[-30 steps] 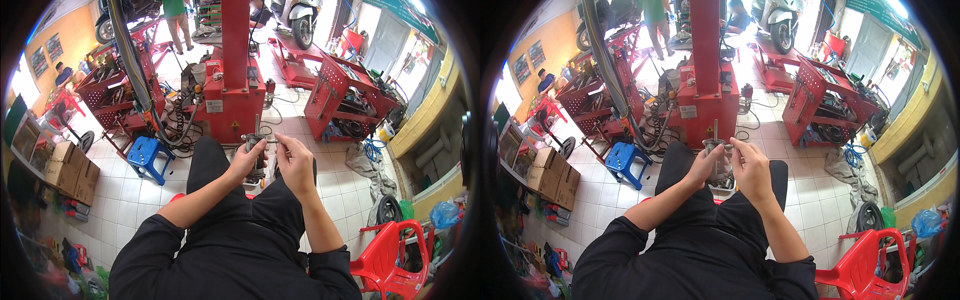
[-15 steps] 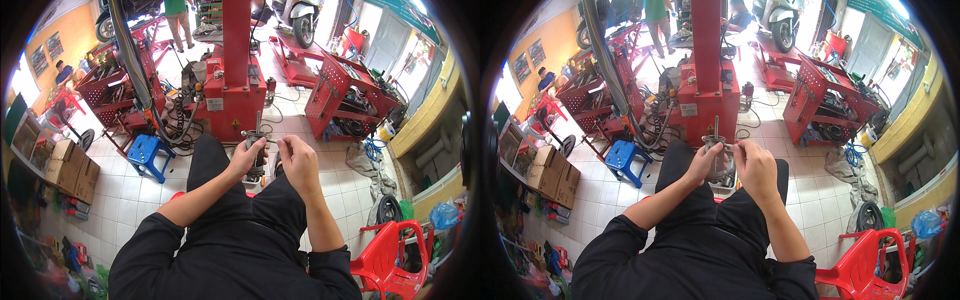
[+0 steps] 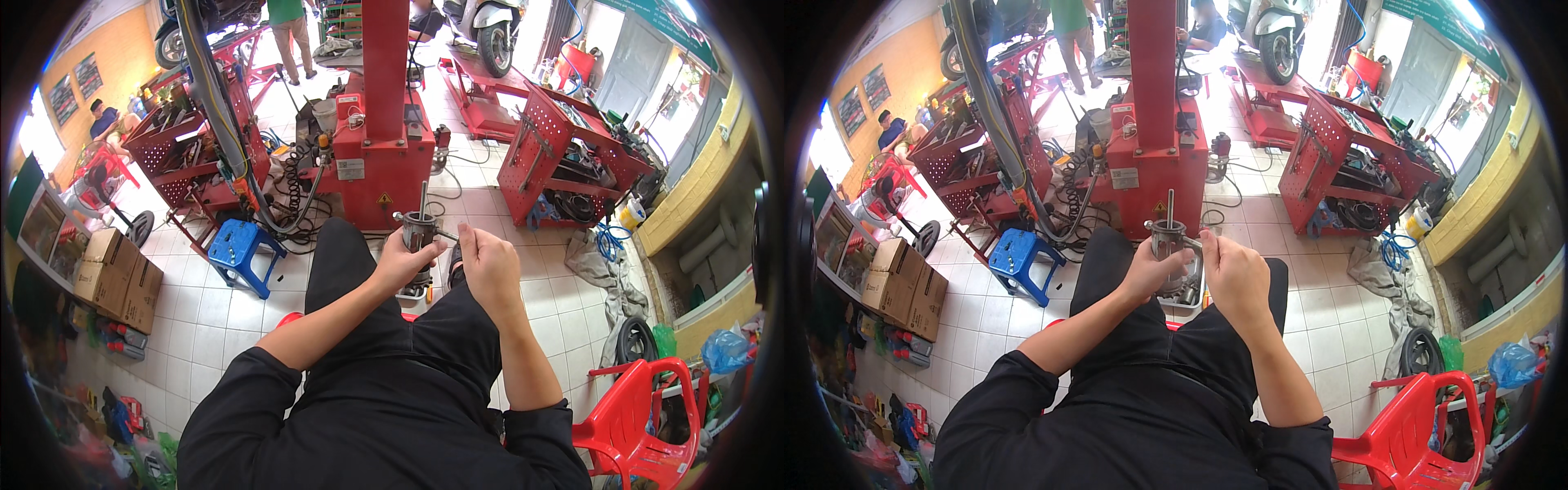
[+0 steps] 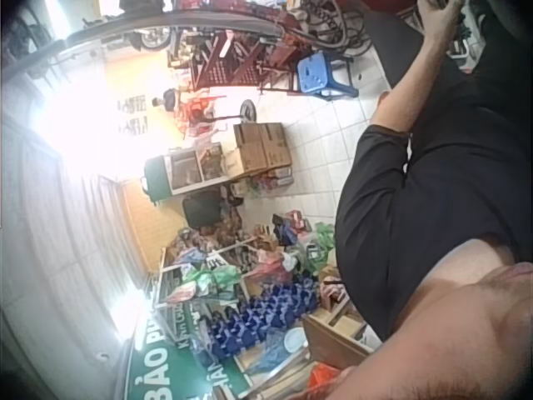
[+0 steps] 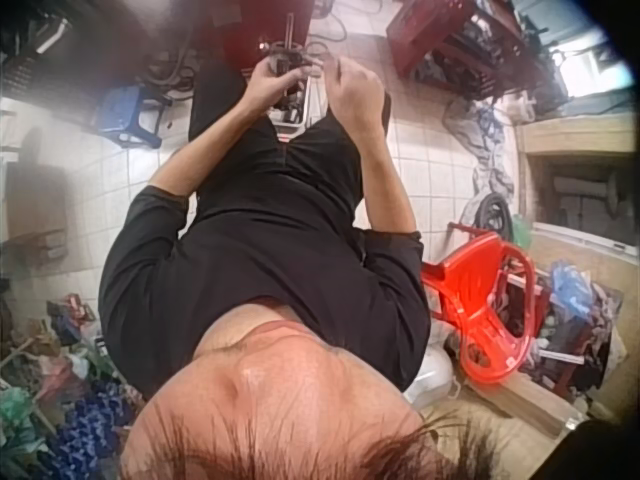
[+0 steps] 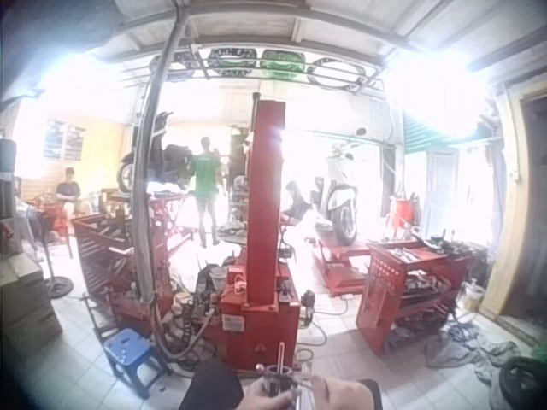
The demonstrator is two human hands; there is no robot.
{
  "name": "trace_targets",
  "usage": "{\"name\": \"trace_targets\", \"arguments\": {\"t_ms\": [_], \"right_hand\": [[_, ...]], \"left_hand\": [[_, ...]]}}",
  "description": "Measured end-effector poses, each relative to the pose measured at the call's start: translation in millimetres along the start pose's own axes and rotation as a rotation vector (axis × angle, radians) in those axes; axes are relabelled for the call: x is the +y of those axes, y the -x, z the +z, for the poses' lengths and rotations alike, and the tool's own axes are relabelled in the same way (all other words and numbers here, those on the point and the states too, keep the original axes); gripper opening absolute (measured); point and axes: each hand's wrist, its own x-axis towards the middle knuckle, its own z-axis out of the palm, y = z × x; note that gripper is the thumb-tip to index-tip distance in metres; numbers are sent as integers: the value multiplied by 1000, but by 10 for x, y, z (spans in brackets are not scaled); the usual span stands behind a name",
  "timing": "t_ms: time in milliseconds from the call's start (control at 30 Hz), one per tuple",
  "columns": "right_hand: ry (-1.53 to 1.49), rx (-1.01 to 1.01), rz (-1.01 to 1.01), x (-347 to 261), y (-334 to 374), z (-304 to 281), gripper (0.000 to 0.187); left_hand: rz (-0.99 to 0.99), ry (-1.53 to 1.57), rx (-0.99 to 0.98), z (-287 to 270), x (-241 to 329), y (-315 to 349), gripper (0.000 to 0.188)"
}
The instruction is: The person sits on a red chair in a workshop and assembles a mechanical component, likely a clutch assembly. They insert a metal rod into a cylindrical housing, attach a gear, and tighten a bolt using a wrench. The person also handles small metal parts and places them into a tray on the floor.
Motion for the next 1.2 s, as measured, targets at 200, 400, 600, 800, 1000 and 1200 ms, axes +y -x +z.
{"name": "trace_targets", "arguments": {"t_ms": [200, 400, 600, 800, 1000, 1200], "right_hand": [[-64, -74, 72, 18, -12, 2, 47], [-73, -69, 71, -40, -11, -16, 49], [-111, -65, 77, -89, 11, -51, 36], [-294, 33, -210, -125, 16, -54, 18], [-127, 99, -353, -57, 4, -28, 15], [50, 98, -355, -63, -1, -56, 11]], "left_hand": [[-70, 64, 14, -1, -26, -4, 34], [-139, 95, 10, -23, -92, -4, 30], [-158, 145, 2, -14, 3, -1, 29], [-154, 247, 14, -34, 56, -7, 33], [-165, 260, 11, -55, 24, -20, 35], [-170, 234, 25, -53, 8, -4, 37]]}}
